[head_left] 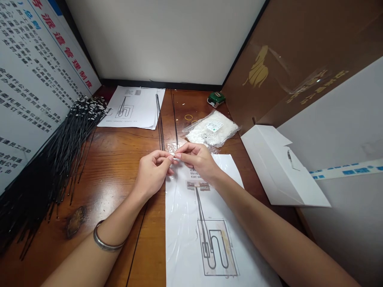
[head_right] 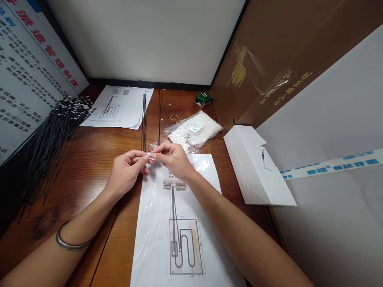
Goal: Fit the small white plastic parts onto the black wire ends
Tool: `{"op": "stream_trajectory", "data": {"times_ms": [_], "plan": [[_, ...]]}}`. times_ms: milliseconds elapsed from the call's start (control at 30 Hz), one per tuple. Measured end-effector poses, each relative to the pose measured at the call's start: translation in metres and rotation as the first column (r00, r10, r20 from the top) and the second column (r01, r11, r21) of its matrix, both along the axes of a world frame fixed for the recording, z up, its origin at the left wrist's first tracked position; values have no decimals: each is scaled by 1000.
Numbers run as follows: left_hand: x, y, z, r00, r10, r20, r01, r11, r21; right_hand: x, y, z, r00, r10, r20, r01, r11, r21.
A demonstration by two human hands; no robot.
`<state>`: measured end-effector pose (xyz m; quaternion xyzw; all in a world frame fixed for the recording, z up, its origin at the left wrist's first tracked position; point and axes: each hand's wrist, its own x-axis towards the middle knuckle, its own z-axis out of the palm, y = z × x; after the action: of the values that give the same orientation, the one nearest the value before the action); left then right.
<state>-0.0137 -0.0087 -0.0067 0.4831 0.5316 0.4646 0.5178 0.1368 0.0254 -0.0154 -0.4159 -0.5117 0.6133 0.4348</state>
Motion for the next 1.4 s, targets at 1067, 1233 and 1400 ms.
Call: {"op": "stream_trajectory", "data": {"times_ms": [1067, 1233, 1400], "plan": [[-1, 4, -4, 999, 14, 32, -13, 999, -36, -6, -5, -12, 979, -145, 146, 109, 967, 230], [-1, 5, -5, 999, 24, 31, -23, 998, -51, -5, -5, -13, 976, -151, 157, 112, 966, 235], [0, 5, -6, 998, 32, 50, -30, 998, -53, -5, -5, -13, 971, -161, 178, 115, 963, 245]]}}
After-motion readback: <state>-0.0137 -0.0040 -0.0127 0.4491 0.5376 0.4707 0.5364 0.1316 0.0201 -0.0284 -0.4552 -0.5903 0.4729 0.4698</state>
